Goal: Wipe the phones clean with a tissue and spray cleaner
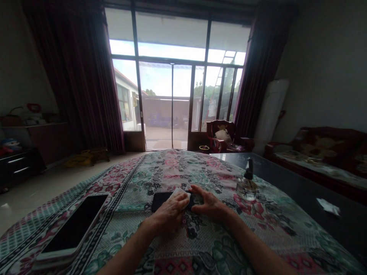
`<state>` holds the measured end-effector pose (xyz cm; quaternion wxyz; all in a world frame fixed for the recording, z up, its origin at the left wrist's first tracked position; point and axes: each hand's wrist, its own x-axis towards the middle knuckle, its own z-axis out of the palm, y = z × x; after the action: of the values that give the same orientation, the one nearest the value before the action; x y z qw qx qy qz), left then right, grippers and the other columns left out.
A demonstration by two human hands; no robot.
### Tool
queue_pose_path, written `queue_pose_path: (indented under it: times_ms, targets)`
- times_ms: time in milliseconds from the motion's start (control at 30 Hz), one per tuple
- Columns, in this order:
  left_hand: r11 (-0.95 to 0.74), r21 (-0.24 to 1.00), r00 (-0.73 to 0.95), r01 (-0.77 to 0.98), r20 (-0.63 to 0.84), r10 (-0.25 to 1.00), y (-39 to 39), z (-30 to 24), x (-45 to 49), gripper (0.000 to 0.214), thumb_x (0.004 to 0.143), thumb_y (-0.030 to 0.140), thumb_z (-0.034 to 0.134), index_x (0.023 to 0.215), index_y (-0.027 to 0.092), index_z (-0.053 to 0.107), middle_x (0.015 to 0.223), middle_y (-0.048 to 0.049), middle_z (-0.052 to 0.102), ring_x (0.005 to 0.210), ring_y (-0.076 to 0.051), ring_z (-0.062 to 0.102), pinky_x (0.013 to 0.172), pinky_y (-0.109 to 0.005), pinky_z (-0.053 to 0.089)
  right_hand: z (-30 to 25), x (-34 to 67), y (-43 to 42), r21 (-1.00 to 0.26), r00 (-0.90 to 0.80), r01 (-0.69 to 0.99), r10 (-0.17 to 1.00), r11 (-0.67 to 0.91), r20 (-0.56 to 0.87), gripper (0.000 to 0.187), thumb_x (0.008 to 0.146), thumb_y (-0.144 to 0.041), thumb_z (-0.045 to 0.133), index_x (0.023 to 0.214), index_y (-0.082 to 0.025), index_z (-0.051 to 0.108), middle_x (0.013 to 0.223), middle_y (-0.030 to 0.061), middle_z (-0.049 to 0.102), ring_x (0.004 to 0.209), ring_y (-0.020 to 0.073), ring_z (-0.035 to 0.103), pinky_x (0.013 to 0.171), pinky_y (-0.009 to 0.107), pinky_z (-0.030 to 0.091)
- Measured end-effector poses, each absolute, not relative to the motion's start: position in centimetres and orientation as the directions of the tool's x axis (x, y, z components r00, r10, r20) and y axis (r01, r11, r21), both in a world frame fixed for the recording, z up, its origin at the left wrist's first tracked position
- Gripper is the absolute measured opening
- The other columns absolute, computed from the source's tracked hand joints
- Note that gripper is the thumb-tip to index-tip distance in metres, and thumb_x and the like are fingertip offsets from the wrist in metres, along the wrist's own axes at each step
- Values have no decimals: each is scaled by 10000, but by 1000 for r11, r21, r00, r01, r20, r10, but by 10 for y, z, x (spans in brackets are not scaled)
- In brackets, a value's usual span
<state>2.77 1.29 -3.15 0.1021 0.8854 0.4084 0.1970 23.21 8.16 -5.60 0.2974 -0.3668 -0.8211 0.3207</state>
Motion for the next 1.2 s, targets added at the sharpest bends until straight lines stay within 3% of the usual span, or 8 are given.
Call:
queue_pose_path:
  times_ms: [167,467,667,767,933,1200]
  targets:
    - [-680,340,629,650,262,732,16,-33,36,531,655,42,408,1120,255,552,1197,-20,569,1157,-194,479,1063,-308,341,-58,230,82,-718,-563,432,785,546,258,794,636,-237,711,1369,-162,415,1317,120,553,1232,281,495,1065,445,356]
    - [-541,285,485,791,247,839,34,-41,28,489,743,75,382,1175,190,580,1302,-46,554,1239,-200,451,1095,-325,321,-53,228,78,-710,-555,458,796,535,241,809,622,-248,716,1370,-171,418,1318,113,549,1237,278,482,1072,431,336]
    - [-450,219,411,866,200,889,36,-45,17,542,765,63,372,1291,42,503,1392,-156,474,1317,-235,383,1126,-342,272,-52,225,78,-545,-511,667,845,507,161,846,609,-382,715,1369,-148,428,1486,138,314,1374,320,249,1127,449,206]
    - [-482,241,432,842,234,871,34,-46,15,551,739,45,369,1264,76,534,1355,-133,513,1281,-220,424,1107,-324,303,-53,225,78,-482,-542,700,831,527,123,800,636,-449,690,1354,-186,456,1480,109,334,1376,319,235,1130,456,179]
    - [-575,293,516,764,259,817,27,-38,17,485,729,42,368,1133,160,609,1231,-70,583,1180,-202,488,1057,-299,352,-49,223,78,-453,-557,699,818,554,141,735,628,-447,696,1304,-223,509,1450,77,387,1339,312,300,1100,462,232]
    - [-610,403,519,682,322,792,25,-31,31,285,912,181,379,958,221,658,1082,-20,632,1015,-162,567,941,-252,419,-49,223,82,-503,-560,680,821,533,112,800,604,-515,715,1317,-233,487,1460,72,370,1356,310,261,1108,469,199]
